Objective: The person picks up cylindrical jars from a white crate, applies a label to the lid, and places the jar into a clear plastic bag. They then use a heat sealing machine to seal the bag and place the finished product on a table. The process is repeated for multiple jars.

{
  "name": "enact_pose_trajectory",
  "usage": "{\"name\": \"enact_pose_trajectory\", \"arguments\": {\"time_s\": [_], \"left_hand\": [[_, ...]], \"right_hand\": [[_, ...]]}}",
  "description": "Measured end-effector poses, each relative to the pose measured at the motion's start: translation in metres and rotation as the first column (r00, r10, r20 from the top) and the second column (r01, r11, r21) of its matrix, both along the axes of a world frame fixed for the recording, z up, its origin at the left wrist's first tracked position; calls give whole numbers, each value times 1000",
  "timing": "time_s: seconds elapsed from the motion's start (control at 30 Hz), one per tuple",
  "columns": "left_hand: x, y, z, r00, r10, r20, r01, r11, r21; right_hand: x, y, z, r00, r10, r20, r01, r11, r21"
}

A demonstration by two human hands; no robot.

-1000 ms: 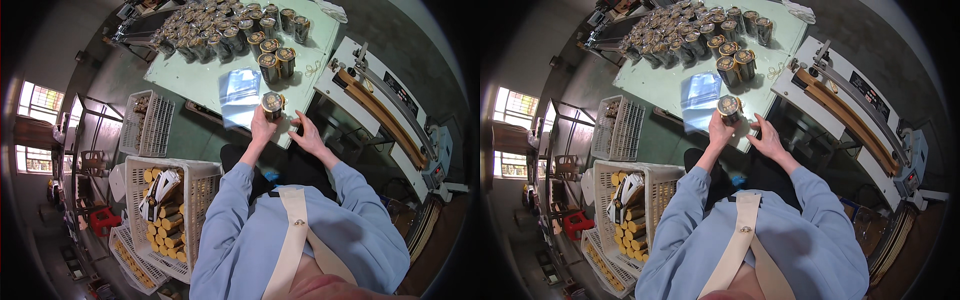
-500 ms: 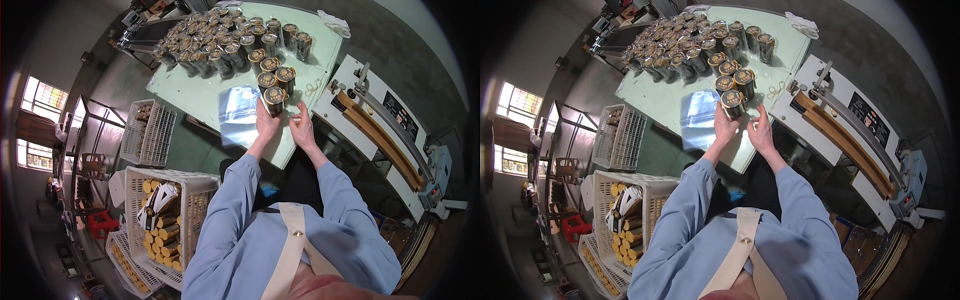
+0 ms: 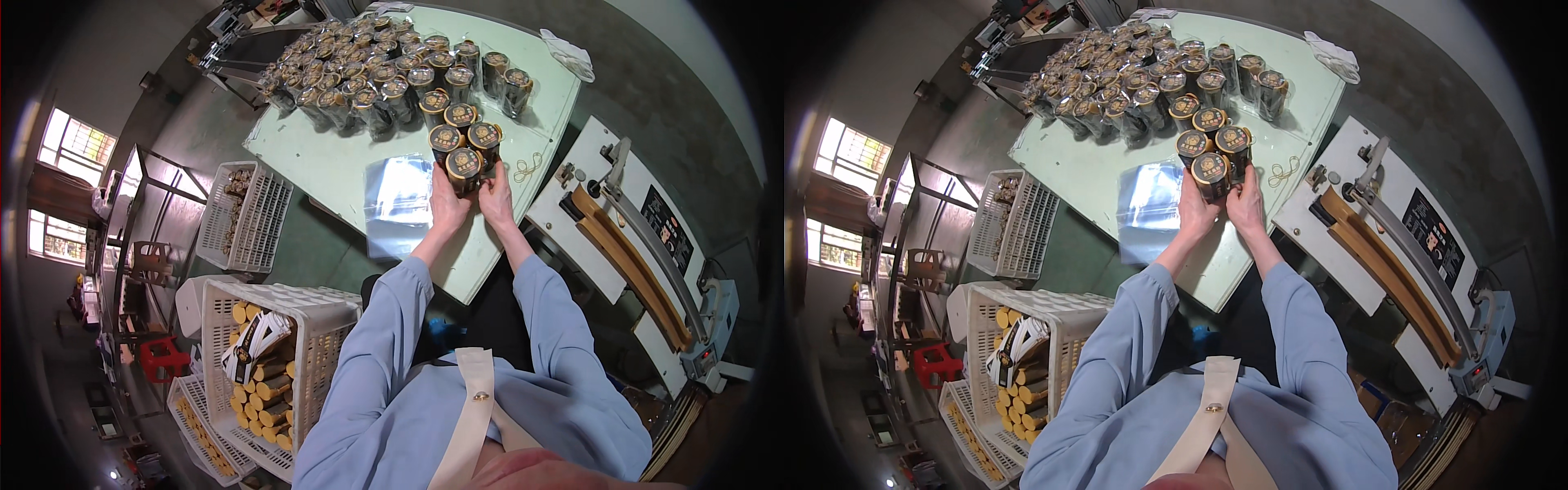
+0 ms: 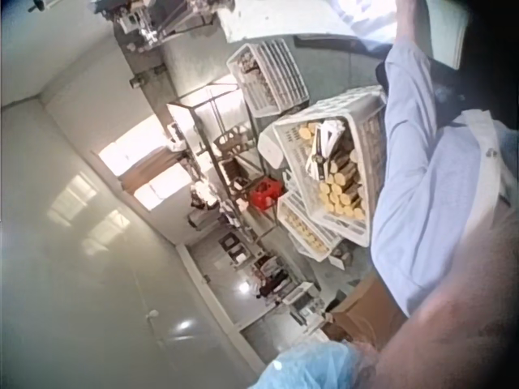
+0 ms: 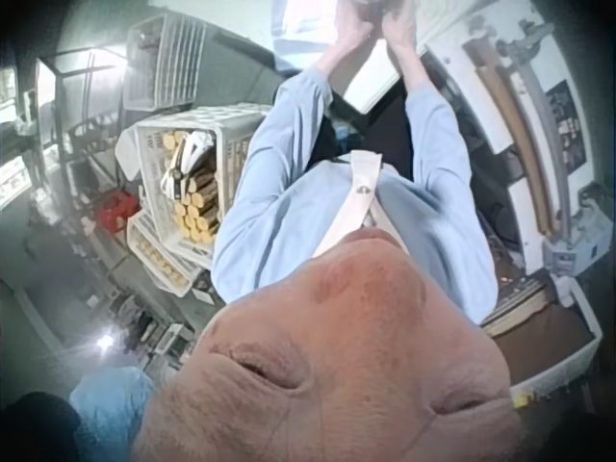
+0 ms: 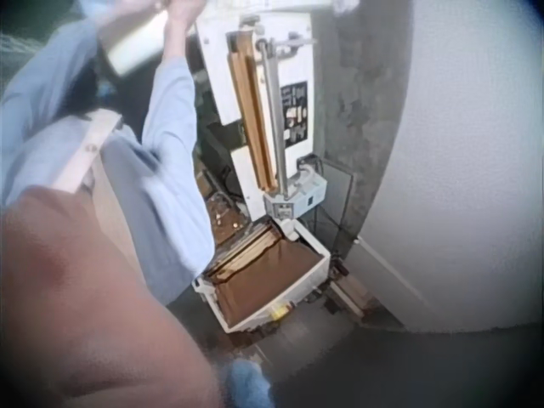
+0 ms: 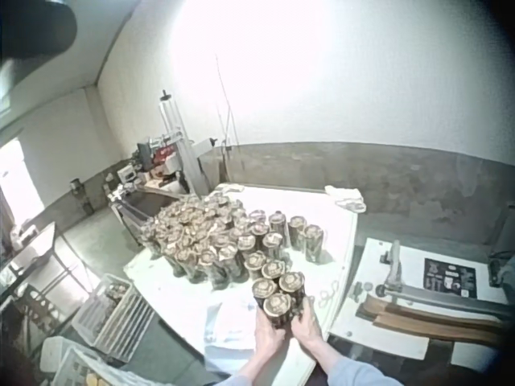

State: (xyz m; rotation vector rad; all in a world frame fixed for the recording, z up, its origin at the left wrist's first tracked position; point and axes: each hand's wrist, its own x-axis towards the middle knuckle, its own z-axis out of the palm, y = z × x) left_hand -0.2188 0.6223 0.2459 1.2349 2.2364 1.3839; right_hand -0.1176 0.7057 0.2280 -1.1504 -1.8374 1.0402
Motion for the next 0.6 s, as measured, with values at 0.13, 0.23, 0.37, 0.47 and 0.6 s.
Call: {"name": "enact_pose_trajectory", "arguments": {"time_s": [0.13, 0.23, 0.37, 0.47, 0.6], "left_hand": [[-1, 15, 6, 997, 30, 64, -29, 999, -24], [-9, 18, -4, 994, 86, 71, -84, 996, -35], [5, -16, 0, 975, 55, 216, -65, 997, 37], [28, -100, 48, 995, 31, 90, -41, 994, 104], [30, -201, 71, 971, 193, 142, -208, 973, 96]], "right_hand": [[-7, 17, -19, 999, -8, -31, 8, 1000, 0], [-5, 11, 1, 998, 58, -35, -61, 994, -93], [14, -19, 5, 983, 74, -169, -71, 997, 25], [37, -60, 12, 967, 125, -224, -157, 979, -130], [49, -119, 12, 961, 224, -160, -248, 957, -150]]}}
